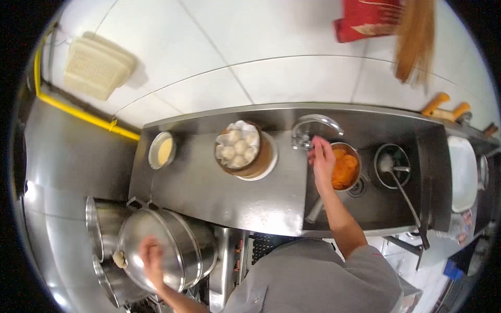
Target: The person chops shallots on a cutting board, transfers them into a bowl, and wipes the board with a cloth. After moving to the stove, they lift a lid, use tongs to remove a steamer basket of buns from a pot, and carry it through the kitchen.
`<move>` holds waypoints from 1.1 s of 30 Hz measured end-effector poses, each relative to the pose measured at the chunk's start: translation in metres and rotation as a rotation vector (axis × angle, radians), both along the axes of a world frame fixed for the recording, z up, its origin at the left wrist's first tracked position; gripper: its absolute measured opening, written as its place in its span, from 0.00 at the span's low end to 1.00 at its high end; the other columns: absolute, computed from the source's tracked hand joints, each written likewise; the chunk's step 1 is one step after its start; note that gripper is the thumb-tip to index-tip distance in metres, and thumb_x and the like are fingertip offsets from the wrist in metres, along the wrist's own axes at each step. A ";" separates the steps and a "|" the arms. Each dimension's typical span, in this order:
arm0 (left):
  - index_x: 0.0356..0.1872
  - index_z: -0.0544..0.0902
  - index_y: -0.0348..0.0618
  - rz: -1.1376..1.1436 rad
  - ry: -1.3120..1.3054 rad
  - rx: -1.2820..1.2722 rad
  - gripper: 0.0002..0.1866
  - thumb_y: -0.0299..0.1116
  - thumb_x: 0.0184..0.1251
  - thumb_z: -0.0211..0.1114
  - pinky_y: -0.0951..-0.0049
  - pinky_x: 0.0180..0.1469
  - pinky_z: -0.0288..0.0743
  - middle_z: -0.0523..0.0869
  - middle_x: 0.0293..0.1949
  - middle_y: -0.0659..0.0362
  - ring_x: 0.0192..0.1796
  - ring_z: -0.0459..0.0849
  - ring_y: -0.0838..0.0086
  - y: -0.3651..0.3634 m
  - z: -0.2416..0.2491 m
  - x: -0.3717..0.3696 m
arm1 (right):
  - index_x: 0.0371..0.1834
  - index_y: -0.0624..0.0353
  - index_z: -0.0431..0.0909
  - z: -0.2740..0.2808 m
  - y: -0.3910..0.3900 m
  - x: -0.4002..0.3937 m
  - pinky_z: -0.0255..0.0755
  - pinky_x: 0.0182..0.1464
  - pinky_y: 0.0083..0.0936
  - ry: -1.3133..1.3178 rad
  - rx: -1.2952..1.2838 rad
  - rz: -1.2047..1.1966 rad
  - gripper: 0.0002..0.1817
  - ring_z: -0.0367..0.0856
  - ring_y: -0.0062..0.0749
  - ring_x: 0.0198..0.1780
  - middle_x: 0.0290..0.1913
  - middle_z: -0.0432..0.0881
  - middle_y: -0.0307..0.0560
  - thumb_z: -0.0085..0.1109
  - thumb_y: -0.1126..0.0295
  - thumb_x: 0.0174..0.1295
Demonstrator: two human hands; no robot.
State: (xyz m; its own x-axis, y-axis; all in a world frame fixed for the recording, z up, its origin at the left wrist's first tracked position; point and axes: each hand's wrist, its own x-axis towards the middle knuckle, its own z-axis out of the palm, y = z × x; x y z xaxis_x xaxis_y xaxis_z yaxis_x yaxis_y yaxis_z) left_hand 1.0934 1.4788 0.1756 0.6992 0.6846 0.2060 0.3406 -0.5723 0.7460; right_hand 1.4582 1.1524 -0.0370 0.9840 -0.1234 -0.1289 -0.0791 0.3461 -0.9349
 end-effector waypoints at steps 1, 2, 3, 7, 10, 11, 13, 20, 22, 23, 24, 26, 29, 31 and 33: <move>0.56 0.79 0.38 -0.124 -0.005 -0.352 0.17 0.28 0.67 0.63 0.76 0.44 0.77 0.84 0.43 0.59 0.42 0.81 0.75 -0.037 -0.013 0.042 | 0.53 0.57 0.78 0.006 0.001 0.016 0.68 0.27 0.17 -0.038 0.033 -0.125 0.13 0.75 0.19 0.25 0.44 0.82 0.38 0.49 0.65 0.74; 0.54 0.81 0.42 -0.260 0.106 -0.443 0.15 0.30 0.68 0.63 0.76 0.46 0.77 0.85 0.40 0.60 0.41 0.81 0.77 -0.058 -0.040 0.075 | 0.51 0.58 0.80 0.013 0.003 0.021 0.69 0.27 0.18 -0.138 -0.052 0.019 0.13 0.76 0.19 0.25 0.42 0.83 0.38 0.49 0.63 0.74; 0.53 0.81 0.42 -0.362 0.246 -0.417 0.14 0.31 0.69 0.63 0.77 0.48 0.76 0.85 0.41 0.60 0.42 0.82 0.78 -0.073 -0.079 0.098 | 0.48 0.59 0.81 0.017 -0.001 0.024 0.70 0.27 0.19 -0.239 -0.137 0.161 0.14 0.77 0.19 0.24 0.41 0.84 0.38 0.49 0.62 0.73; 0.53 0.81 0.39 -0.817 0.252 -0.733 0.14 0.34 0.72 0.61 0.78 0.45 0.75 0.83 0.40 0.62 0.42 0.81 0.80 -0.163 -0.174 0.189 | 0.37 0.61 0.84 0.007 -0.053 -0.007 0.72 0.27 0.23 0.104 -0.556 0.802 0.18 0.80 0.22 0.22 0.31 0.86 0.41 0.50 0.59 0.71; 0.54 0.79 0.38 -0.865 0.268 -1.016 0.15 0.36 0.74 0.59 0.77 0.46 0.77 0.83 0.40 0.61 0.41 0.82 0.78 -0.215 -0.231 0.243 | 0.32 0.62 0.85 -0.004 -0.088 0.006 0.74 0.27 0.26 0.056 -0.747 0.611 0.17 0.82 0.27 0.22 0.26 0.86 0.44 0.54 0.60 0.67; 0.54 0.78 0.38 -0.875 0.284 -1.054 0.15 0.36 0.74 0.58 0.77 0.48 0.77 0.83 0.40 0.61 0.41 0.82 0.77 -0.230 -0.238 0.265 | 0.31 0.63 0.84 -0.006 -0.096 0.021 0.74 0.28 0.28 -0.015 -0.791 0.395 0.16 0.83 0.29 0.23 0.25 0.85 0.45 0.56 0.61 0.65; 0.54 0.77 0.40 -0.766 0.303 -1.232 0.13 0.31 0.74 0.57 0.73 0.49 0.79 0.83 0.42 0.60 0.42 0.83 0.75 -0.257 -0.240 0.299 | 0.31 0.62 0.85 0.008 -0.093 0.047 0.76 0.34 0.28 0.174 -0.508 0.355 0.14 0.84 0.33 0.26 0.24 0.85 0.48 0.59 0.61 0.61; 0.57 0.75 0.37 -0.693 0.059 -1.547 0.15 0.24 0.71 0.56 0.75 0.51 0.76 0.83 0.49 0.55 0.48 0.82 0.75 -0.337 -0.213 0.394 | 0.41 0.69 0.83 0.096 -0.147 0.002 0.77 0.38 0.22 -0.157 -0.437 0.137 0.13 0.84 0.27 0.34 0.32 0.86 0.50 0.57 0.68 0.65; 0.58 0.75 0.37 -0.706 -0.013 -1.520 0.17 0.23 0.70 0.58 0.78 0.48 0.77 0.84 0.50 0.54 0.44 0.82 0.77 -0.352 -0.206 0.412 | 0.42 0.68 0.82 0.077 -0.172 -0.025 0.77 0.39 0.22 -0.062 -0.093 -0.059 0.11 0.84 0.28 0.35 0.33 0.86 0.47 0.56 0.70 0.66; 0.57 0.76 0.37 -0.746 -0.003 -1.544 0.17 0.22 0.68 0.59 0.82 0.42 0.75 0.85 0.48 0.53 0.39 0.81 0.79 -0.356 -0.206 0.422 | 0.44 0.67 0.82 0.054 -0.182 -0.033 0.78 0.39 0.22 -0.034 -0.054 -0.176 0.10 0.84 0.28 0.34 0.34 0.86 0.46 0.56 0.71 0.67; 0.56 0.77 0.36 -0.780 0.001 -1.560 0.17 0.22 0.67 0.61 0.85 0.36 0.74 0.86 0.47 0.53 0.34 0.80 0.82 -0.355 -0.206 0.427 | 0.43 0.68 0.81 0.021 -0.189 -0.038 0.78 0.38 0.21 0.016 -0.133 -0.177 0.10 0.84 0.28 0.34 0.33 0.85 0.47 0.57 0.71 0.67; 0.45 0.82 0.38 -0.836 -0.005 -1.443 0.09 0.25 0.65 0.65 0.89 0.22 0.64 0.87 0.36 0.58 0.25 0.75 0.87 -0.357 -0.184 0.416 | 0.43 0.68 0.81 -0.033 -0.187 -0.038 0.77 0.37 0.21 0.139 -0.159 -0.102 0.10 0.83 0.27 0.32 0.34 0.84 0.47 0.58 0.71 0.66; 0.31 0.81 0.44 -0.847 0.186 -1.207 0.16 0.46 0.67 0.67 0.83 0.18 0.57 0.78 0.22 0.66 0.18 0.68 0.85 -0.356 -0.173 0.403 | 0.42 0.68 0.81 -0.037 -0.146 -0.025 0.76 0.36 0.22 0.250 0.021 -0.012 0.08 0.82 0.27 0.31 0.35 0.84 0.47 0.58 0.73 0.65; 0.17 0.73 0.47 -0.850 0.137 -1.046 0.27 0.55 0.72 0.57 0.78 0.17 0.57 0.71 0.14 0.66 0.14 0.65 0.82 -0.339 -0.171 0.381 | 0.41 0.67 0.81 -0.041 -0.126 -0.011 0.76 0.34 0.22 0.297 0.145 -0.001 0.08 0.81 0.26 0.30 0.35 0.84 0.46 0.59 0.74 0.64; 0.17 0.72 0.46 -0.885 0.135 -0.819 0.27 0.51 0.77 0.50 0.79 0.18 0.58 0.70 0.13 0.66 0.14 0.66 0.82 -0.306 -0.183 0.354 | 0.41 0.65 0.80 -0.065 -0.112 0.013 0.75 0.32 0.20 0.206 0.129 -0.026 0.06 0.80 0.25 0.29 0.34 0.83 0.45 0.59 0.75 0.63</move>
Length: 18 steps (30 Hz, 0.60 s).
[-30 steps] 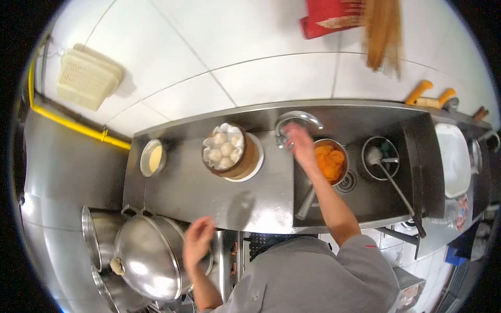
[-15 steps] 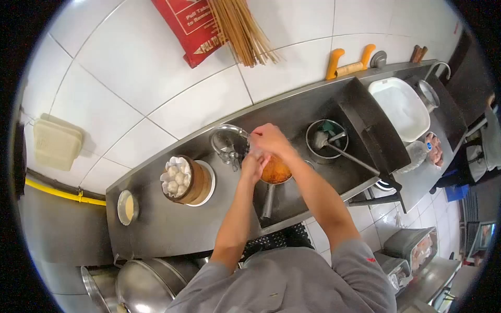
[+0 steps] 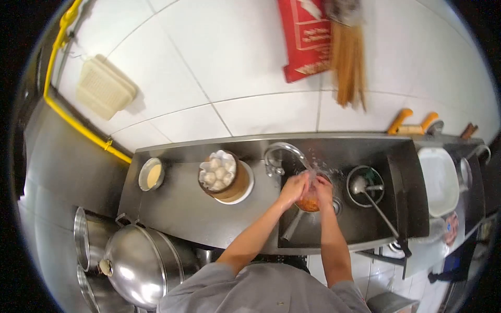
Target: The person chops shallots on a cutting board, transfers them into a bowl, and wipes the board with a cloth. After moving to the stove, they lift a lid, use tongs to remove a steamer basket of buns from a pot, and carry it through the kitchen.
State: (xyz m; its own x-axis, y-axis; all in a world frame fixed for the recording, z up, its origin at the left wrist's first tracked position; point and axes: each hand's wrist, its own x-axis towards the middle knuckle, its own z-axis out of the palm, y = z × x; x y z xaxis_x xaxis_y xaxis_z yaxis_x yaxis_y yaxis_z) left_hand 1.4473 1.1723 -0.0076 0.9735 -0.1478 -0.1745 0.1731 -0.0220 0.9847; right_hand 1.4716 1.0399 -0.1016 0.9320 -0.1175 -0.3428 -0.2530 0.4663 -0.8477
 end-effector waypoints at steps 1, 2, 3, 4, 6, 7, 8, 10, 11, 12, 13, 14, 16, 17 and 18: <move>0.25 0.76 0.45 -0.099 0.002 -0.055 0.23 0.47 0.79 0.48 0.80 0.19 0.61 0.73 0.16 0.66 0.16 0.69 0.82 0.025 -0.034 -0.012 | 0.41 0.63 0.80 0.012 0.006 0.001 0.74 0.30 0.20 -0.016 -0.009 0.034 0.07 0.79 0.24 0.26 0.32 0.82 0.43 0.59 0.76 0.60; 0.31 0.77 0.44 -0.068 0.129 -0.118 0.19 0.45 0.79 0.49 0.80 0.21 0.64 0.75 0.20 0.66 0.19 0.71 0.82 0.046 -0.041 -0.033 | 0.41 0.63 0.80 0.016 0.011 0.007 0.74 0.30 0.20 -0.023 -0.005 0.059 0.07 0.79 0.24 0.26 0.32 0.82 0.43 0.59 0.76 0.60; 0.37 0.79 0.44 -0.041 0.258 -0.181 0.15 0.42 0.78 0.50 0.80 0.23 0.67 0.77 0.23 0.66 0.22 0.73 0.82 0.071 -0.048 -0.055 | 0.39 0.62 0.80 0.016 0.012 0.012 0.72 0.28 0.20 0.045 -0.101 0.056 0.06 0.78 0.23 0.25 0.30 0.81 0.42 0.59 0.76 0.59; 0.42 0.79 0.45 0.015 0.312 -0.164 0.12 0.41 0.78 0.51 0.80 0.26 0.69 0.78 0.26 0.66 0.25 0.75 0.82 0.098 -0.063 -0.074 | 0.37 0.61 0.80 0.012 0.011 0.015 0.70 0.25 0.21 0.121 -0.200 0.050 0.05 0.77 0.22 0.24 0.28 0.81 0.40 0.59 0.76 0.58; 0.48 0.79 0.45 0.155 0.379 -0.173 0.11 0.38 0.77 0.53 0.79 0.30 0.74 0.80 0.30 0.65 0.28 0.78 0.81 0.149 -0.080 -0.109 | 0.36 0.61 0.79 -0.025 0.010 0.036 0.67 0.23 0.21 0.032 -0.133 0.022 0.05 0.76 0.22 0.23 0.26 0.80 0.39 0.60 0.75 0.56; 0.49 0.79 0.45 0.241 0.383 -0.198 0.10 0.37 0.76 0.54 0.79 0.32 0.76 0.80 0.31 0.65 0.30 0.79 0.80 0.173 -0.080 -0.124 | 0.34 0.60 0.79 -0.035 0.011 0.045 0.64 0.20 0.22 -0.069 -0.065 -0.018 0.05 0.75 0.21 0.21 0.25 0.79 0.39 0.60 0.74 0.55; 0.49 0.78 0.44 0.361 0.329 -0.228 0.11 0.38 0.76 0.54 0.78 0.33 0.77 0.81 0.33 0.64 0.30 0.80 0.78 0.192 -0.079 -0.135 | 0.34 0.60 0.79 -0.026 0.016 0.050 0.64 0.20 0.22 -0.070 -0.082 -0.006 0.05 0.75 0.21 0.21 0.25 0.79 0.39 0.60 0.74 0.55; 0.51 0.77 0.42 0.600 0.251 -0.362 0.13 0.39 0.77 0.55 0.75 0.35 0.79 0.81 0.38 0.60 0.32 0.83 0.74 0.225 -0.076 -0.147 | 0.35 0.60 0.78 0.013 0.028 0.053 0.62 0.19 0.23 -0.076 -0.603 0.135 0.09 0.75 0.22 0.21 0.24 0.78 0.39 0.64 0.66 0.59; 0.53 0.76 0.41 0.675 0.244 -0.311 0.15 0.41 0.77 0.55 0.74 0.35 0.80 0.81 0.41 0.58 0.35 0.84 0.72 0.241 -0.075 -0.146 | 0.35 0.61 0.78 0.044 0.035 0.048 0.64 0.20 0.24 0.019 -0.681 0.310 0.14 0.75 0.23 0.21 0.25 0.79 0.41 0.64 0.59 0.61; 0.54 0.75 0.41 0.701 0.205 -0.314 0.16 0.42 0.77 0.54 0.74 0.36 0.81 0.81 0.43 0.57 0.37 0.85 0.71 0.258 -0.088 -0.145 | 0.35 0.61 0.78 0.066 0.044 0.038 0.66 0.22 0.26 0.124 -0.751 0.484 0.20 0.76 0.25 0.22 0.25 0.79 0.42 0.64 0.53 0.63; 0.56 0.75 0.42 0.744 0.197 -0.302 0.17 0.43 0.77 0.54 0.74 0.36 0.81 0.81 0.44 0.57 0.37 0.85 0.71 0.267 -0.083 -0.140 | 0.34 0.62 0.78 0.064 0.050 0.031 0.68 0.24 0.26 0.201 -0.609 0.603 0.24 0.77 0.26 0.24 0.26 0.80 0.43 0.61 0.47 0.64; 0.56 0.75 0.42 0.715 0.202 -0.316 0.17 0.43 0.77 0.54 0.74 0.36 0.81 0.81 0.44 0.57 0.37 0.85 0.71 0.274 -0.084 -0.135 | 0.34 0.62 0.79 0.057 0.055 0.030 0.70 0.26 0.26 0.269 -0.460 0.720 0.29 0.78 0.28 0.25 0.27 0.80 0.44 0.58 0.41 0.64; 0.58 0.74 0.41 0.786 0.181 -0.303 0.18 0.43 0.77 0.54 0.75 0.36 0.81 0.81 0.46 0.57 0.36 0.85 0.71 0.289 -0.085 -0.122 | 0.34 0.60 0.78 0.045 0.064 0.036 0.72 0.32 0.25 0.252 -0.194 0.756 0.30 0.79 0.28 0.29 0.29 0.81 0.44 0.56 0.38 0.63; 0.58 0.74 0.41 0.768 0.185 -0.317 0.18 0.43 0.77 0.54 0.75 0.36 0.81 0.81 0.46 0.57 0.36 0.85 0.71 0.297 -0.087 -0.116 | 0.35 0.57 0.78 0.049 0.068 0.034 0.73 0.37 0.24 0.228 0.086 0.807 0.31 0.79 0.29 0.34 0.31 0.82 0.44 0.55 0.36 0.62; 0.59 0.74 0.41 0.744 0.163 -0.301 0.20 0.44 0.76 0.55 0.75 0.38 0.81 0.81 0.47 0.57 0.39 0.85 0.71 0.303 -0.090 -0.112 | 0.35 0.57 0.78 0.050 0.071 0.026 0.73 0.37 0.24 0.232 0.075 0.787 0.31 0.79 0.29 0.34 0.31 0.82 0.44 0.55 0.36 0.62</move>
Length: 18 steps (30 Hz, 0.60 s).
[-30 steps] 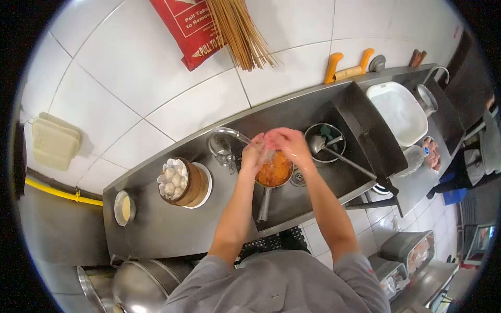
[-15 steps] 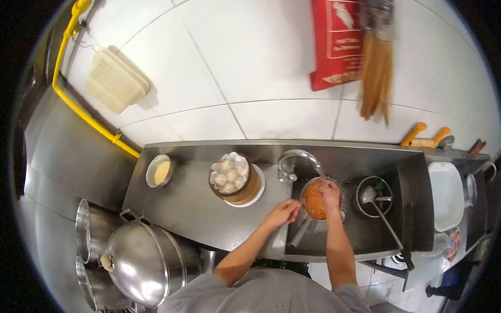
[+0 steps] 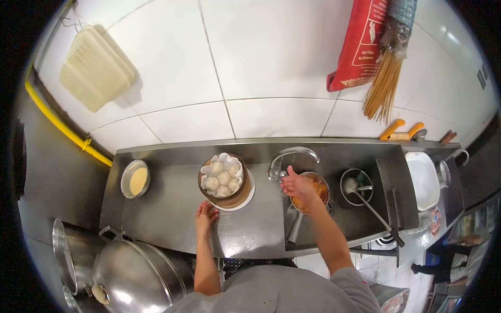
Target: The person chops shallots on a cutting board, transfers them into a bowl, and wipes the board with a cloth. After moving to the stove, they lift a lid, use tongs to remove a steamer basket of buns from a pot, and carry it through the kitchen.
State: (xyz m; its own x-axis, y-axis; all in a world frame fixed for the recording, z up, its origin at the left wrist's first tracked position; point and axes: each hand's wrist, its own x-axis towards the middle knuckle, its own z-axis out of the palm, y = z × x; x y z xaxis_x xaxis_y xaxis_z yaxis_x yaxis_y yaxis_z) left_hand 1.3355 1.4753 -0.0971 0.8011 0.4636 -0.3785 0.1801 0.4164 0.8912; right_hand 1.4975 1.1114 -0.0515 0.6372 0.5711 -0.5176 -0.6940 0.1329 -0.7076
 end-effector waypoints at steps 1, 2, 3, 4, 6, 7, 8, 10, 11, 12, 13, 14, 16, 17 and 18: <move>0.59 0.73 0.41 -0.027 -0.016 0.025 0.21 0.46 0.76 0.55 0.74 0.40 0.80 0.81 0.47 0.58 0.41 0.84 0.71 0.005 -0.002 0.004 | 0.37 0.57 0.78 0.011 0.010 -0.015 0.74 0.38 0.26 0.046 0.029 -0.171 0.30 0.80 0.30 0.35 0.33 0.82 0.45 0.54 0.36 0.64; 0.59 0.73 0.41 -0.054 -0.018 0.018 0.21 0.46 0.76 0.55 0.74 0.40 0.80 0.81 0.47 0.58 0.41 0.84 0.71 0.006 0.004 0.008 | 0.39 0.57 0.78 0.016 0.018 -0.028 0.75 0.40 0.28 0.086 0.063 -0.346 0.30 0.80 0.31 0.36 0.35 0.83 0.45 0.52 0.37 0.65; 0.60 0.73 0.41 -0.032 0.008 0.040 0.23 0.48 0.75 0.55 0.73 0.43 0.79 0.81 0.48 0.58 0.44 0.83 0.72 0.008 0.010 0.013 | 0.44 0.61 0.75 0.000 0.021 -0.036 0.76 0.38 0.29 0.056 0.242 -0.397 0.32 0.79 0.32 0.30 0.38 0.83 0.46 0.52 0.38 0.65; 0.60 0.73 0.40 -0.011 0.036 0.061 0.25 0.50 0.75 0.55 0.72 0.46 0.79 0.82 0.49 0.59 0.46 0.83 0.72 0.009 0.016 0.019 | 0.46 0.62 0.75 -0.010 0.031 -0.047 0.77 0.38 0.29 0.039 0.196 -0.515 0.30 0.80 0.32 0.32 0.39 0.83 0.47 0.52 0.40 0.67; 0.67 0.67 0.42 -0.100 0.012 0.053 0.34 0.60 0.73 0.51 0.63 0.57 0.73 0.78 0.58 0.55 0.57 0.77 0.67 0.017 0.015 0.033 | 0.53 0.62 0.75 -0.022 0.053 -0.073 0.77 0.41 0.29 -0.090 0.123 -0.521 0.28 0.82 0.32 0.37 0.43 0.83 0.48 0.50 0.45 0.70; 0.70 0.63 0.43 -0.138 -0.047 0.022 0.38 0.64 0.72 0.47 0.60 0.61 0.69 0.72 0.64 0.53 0.62 0.73 0.64 0.016 0.033 0.035 | 0.57 0.62 0.74 -0.026 0.062 -0.084 0.78 0.43 0.30 -0.195 0.090 -0.407 0.28 0.83 0.32 0.40 0.46 0.83 0.48 0.49 0.46 0.71; 0.73 0.58 0.44 -0.173 -0.103 -0.011 0.42 0.67 0.71 0.44 0.56 0.65 0.65 0.67 0.69 0.52 0.67 0.68 0.61 0.015 0.051 0.037 | 0.60 0.61 0.72 -0.027 0.075 -0.084 0.76 0.49 0.32 -0.227 0.009 -0.321 0.29 0.82 0.33 0.47 0.51 0.82 0.48 0.46 0.46 0.72; 0.76 0.52 0.45 -0.272 -0.082 -0.005 0.48 0.73 0.68 0.38 0.51 0.70 0.56 0.57 0.75 0.52 0.74 0.57 0.56 0.013 0.075 0.043 | 0.64 0.61 0.70 -0.013 0.108 -0.085 0.75 0.55 0.33 -0.251 -0.067 -0.247 0.31 0.80 0.33 0.53 0.56 0.81 0.48 0.43 0.45 0.73; 0.76 0.53 0.45 -0.279 -0.048 0.011 0.48 0.74 0.67 0.39 0.50 0.70 0.56 0.58 0.75 0.52 0.75 0.58 0.56 0.011 0.083 0.046 | 0.65 0.61 0.70 0.020 0.125 -0.084 0.75 0.54 0.34 -0.261 -0.222 -0.278 0.32 0.80 0.34 0.55 0.56 0.80 0.48 0.44 0.44 0.72; 0.76 0.54 0.45 -0.287 -0.015 0.028 0.49 0.75 0.66 0.39 0.50 0.71 0.55 0.60 0.74 0.52 0.75 0.58 0.56 0.010 0.087 0.048 | 0.65 0.61 0.70 0.039 0.137 -0.083 0.76 0.53 0.34 -0.266 -0.377 -0.310 0.33 0.79 0.35 0.56 0.57 0.80 0.48 0.44 0.43 0.72; 0.76 0.54 0.45 -0.307 -0.016 0.034 0.49 0.75 0.66 0.39 0.50 0.71 0.55 0.60 0.74 0.52 0.75 0.58 0.56 0.010 0.086 0.052 | 0.65 0.61 0.70 0.038 0.145 -0.079 0.76 0.53 0.34 -0.263 -0.374 -0.330 0.33 0.79 0.35 0.56 0.57 0.80 0.48 0.44 0.43 0.72; 0.75 0.55 0.45 -0.355 -0.054 0.010 0.50 0.76 0.65 0.39 0.49 0.71 0.55 0.61 0.74 0.51 0.74 0.60 0.56 0.010 0.082 0.055 | 0.64 0.61 0.70 0.031 0.150 -0.074 0.76 0.52 0.34 -0.241 -0.363 -0.375 0.33 0.79 0.35 0.56 0.55 0.81 0.48 0.44 0.43 0.72; 0.75 0.56 0.45 -0.424 -0.088 -0.010 0.51 0.77 0.64 0.38 0.49 0.71 0.55 0.62 0.73 0.51 0.73 0.61 0.57 0.012 0.072 0.062 | 0.64 0.61 0.71 0.011 0.154 -0.063 0.77 0.51 0.34 -0.211 -0.348 -0.440 0.33 0.79 0.35 0.55 0.54 0.81 0.48 0.44 0.42 0.71; 0.74 0.58 0.45 -0.394 -0.084 -0.041 0.51 0.77 0.63 0.38 0.49 0.70 0.57 0.64 0.72 0.51 0.72 0.63 0.58 0.014 0.065 0.064 | 0.64 0.60 0.71 -0.006 0.153 -0.057 0.78 0.44 0.30 -0.201 -0.316 -0.439 0.30 0.81 0.33 0.47 0.51 0.82 0.48 0.46 0.46 0.71; 0.74 0.59 0.45 -0.362 -0.078 -0.071 0.51 0.78 0.63 0.37 0.50 0.69 0.59 0.66 0.71 0.52 0.71 0.66 0.59 0.018 0.057 0.065 | 0.65 0.59 0.70 -0.022 0.153 -0.053 0.79 0.37 0.27 -0.190 -0.283 -0.435 0.28 0.84 0.31 0.38 0.47 0.83 0.47 0.48 0.50 0.70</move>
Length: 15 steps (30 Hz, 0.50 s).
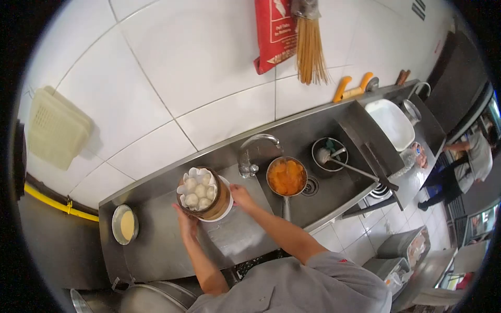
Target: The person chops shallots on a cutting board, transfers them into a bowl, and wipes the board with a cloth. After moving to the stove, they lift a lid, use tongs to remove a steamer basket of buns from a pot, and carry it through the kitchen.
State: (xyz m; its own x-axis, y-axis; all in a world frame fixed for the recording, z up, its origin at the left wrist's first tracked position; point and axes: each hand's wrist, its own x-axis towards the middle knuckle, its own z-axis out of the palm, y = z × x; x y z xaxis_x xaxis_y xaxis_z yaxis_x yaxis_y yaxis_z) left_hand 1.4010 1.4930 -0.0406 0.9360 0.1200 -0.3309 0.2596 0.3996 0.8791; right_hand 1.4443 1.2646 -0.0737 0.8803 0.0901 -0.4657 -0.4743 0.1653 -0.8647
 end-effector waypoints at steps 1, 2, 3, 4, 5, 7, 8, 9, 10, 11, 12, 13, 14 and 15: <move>0.74 0.59 0.45 -0.011 0.001 0.004 0.51 0.78 0.63 0.37 0.50 0.69 0.59 0.66 0.71 0.52 0.71 0.66 0.59 0.007 -0.010 0.004 | 0.65 0.59 0.70 -0.013 0.001 0.006 0.79 0.37 0.27 0.001 0.004 -0.011 0.28 0.84 0.31 0.38 0.47 0.83 0.47 0.48 0.50 0.70; 0.73 0.61 0.45 -0.040 0.027 0.022 0.51 0.78 0.63 0.37 0.53 0.64 0.65 0.68 0.70 0.52 0.68 0.69 0.61 0.015 -0.016 0.009 | 0.62 0.60 0.71 -0.020 0.002 0.012 0.79 0.32 0.28 -0.047 -0.125 0.047 0.24 0.84 0.32 0.36 0.44 0.83 0.48 0.49 0.56 0.69; 0.72 0.63 0.44 -0.070 0.056 0.043 0.51 0.79 0.62 0.36 0.56 0.59 0.70 0.71 0.68 0.53 0.65 0.73 0.62 0.021 -0.023 0.012 | 0.60 0.61 0.72 -0.028 0.003 0.015 0.79 0.28 0.28 -0.093 -0.252 0.105 0.21 0.84 0.33 0.33 0.41 0.83 0.49 0.50 0.63 0.68; 0.72 0.63 0.44 -0.079 0.055 0.050 0.51 0.79 0.62 0.36 0.56 0.59 0.70 0.71 0.68 0.53 0.65 0.73 0.62 0.020 -0.014 0.012 | 0.60 0.61 0.72 -0.028 0.004 0.013 0.79 0.28 0.28 -0.093 -0.245 0.095 0.21 0.84 0.33 0.33 0.41 0.83 0.49 0.50 0.63 0.68; 0.71 0.64 0.44 -0.090 0.131 0.100 0.50 0.78 0.63 0.36 0.59 0.53 0.73 0.72 0.66 0.53 0.62 0.74 0.64 0.015 0.003 0.009 | 0.57 0.62 0.72 -0.026 0.005 0.009 0.78 0.26 0.29 -0.133 -0.286 0.056 0.18 0.83 0.35 0.31 0.39 0.83 0.50 0.50 0.68 0.66; 0.70 0.65 0.44 -0.106 0.209 0.153 0.50 0.78 0.63 0.35 0.62 0.47 0.76 0.74 0.65 0.53 0.59 0.76 0.67 0.010 0.016 0.006 | 0.54 0.64 0.71 -0.022 0.005 0.003 0.77 0.24 0.29 -0.168 -0.326 0.011 0.16 0.83 0.36 0.28 0.38 0.82 0.51 0.50 0.73 0.63; 0.69 0.66 0.44 -0.149 0.182 0.123 0.50 0.78 0.63 0.35 0.66 0.42 0.76 0.76 0.61 0.54 0.54 0.77 0.69 0.008 0.016 0.004 | 0.53 0.63 0.70 -0.020 0.003 -0.001 0.78 0.24 0.29 -0.131 -0.257 -0.017 0.15 0.83 0.35 0.29 0.37 0.82 0.51 0.50 0.73 0.64; 0.68 0.68 0.44 -0.194 0.158 0.093 0.49 0.78 0.63 0.35 0.71 0.37 0.75 0.78 0.58 0.54 0.49 0.79 0.72 0.007 0.016 0.000 | 0.52 0.63 0.68 -0.018 0.002 -0.007 0.79 0.24 0.30 -0.093 -0.187 -0.047 0.14 0.83 0.35 0.29 0.36 0.81 0.51 0.50 0.74 0.64; 0.68 0.68 0.44 -0.203 0.161 0.094 0.49 0.78 0.63 0.35 0.71 0.37 0.75 0.78 0.58 0.54 0.49 0.79 0.72 0.004 0.016 -0.003 | 0.52 0.63 0.68 -0.010 -0.001 -0.014 0.79 0.24 0.30 -0.089 -0.187 -0.056 0.14 0.83 0.35 0.29 0.36 0.81 0.51 0.50 0.74 0.64; 0.67 0.69 0.44 -0.145 0.164 0.137 0.49 0.78 0.63 0.36 0.74 0.34 0.74 0.80 0.53 0.56 0.45 0.80 0.74 0.002 0.017 -0.008 | 0.55 0.61 0.67 -0.001 -0.005 -0.025 0.80 0.25 0.30 -0.070 -0.110 -0.030 0.16 0.83 0.34 0.30 0.37 0.81 0.51 0.49 0.74 0.65; 0.65 0.70 0.44 -0.087 0.164 0.179 0.48 0.78 0.63 0.36 0.77 0.32 0.73 0.83 0.49 0.57 0.41 0.81 0.76 -0.001 0.020 -0.013 | 0.58 0.59 0.65 0.001 -0.010 -0.033 0.81 0.26 0.31 -0.054 -0.034 -0.004 0.18 0.83 0.34 0.30 0.38 0.81 0.51 0.49 0.74 0.65; 0.65 0.70 0.44 -0.097 0.165 0.182 0.48 0.78 0.63 0.36 0.77 0.32 0.73 0.83 0.49 0.57 0.41 0.81 0.76 0.000 0.025 -0.019 | 0.58 0.59 0.65 0.003 -0.014 -0.043 0.81 0.26 0.31 -0.053 -0.033 -0.013 0.18 0.83 0.34 0.30 0.38 0.81 0.51 0.49 0.74 0.65; 0.68 0.68 0.45 -0.135 0.176 0.188 0.47 0.76 0.65 0.36 0.74 0.37 0.75 0.76 0.59 0.56 0.52 0.77 0.70 0.000 0.034 -0.024 | 0.61 0.57 0.64 0.000 -0.018 -0.055 0.81 0.27 0.30 -0.101 0.021 -0.050 0.19 0.83 0.32 0.31 0.38 0.81 0.50 0.48 0.74 0.66; 0.70 0.66 0.46 -0.171 0.191 0.196 0.45 0.74 0.67 0.35 0.71 0.42 0.76 0.69 0.69 0.55 0.63 0.74 0.64 0.001 0.039 -0.028 | 0.63 0.54 0.63 -0.003 -0.023 -0.066 0.81 0.29 0.29 -0.147 0.076 -0.084 0.20 0.82 0.31 0.33 0.38 0.81 0.48 0.47 0.75 0.68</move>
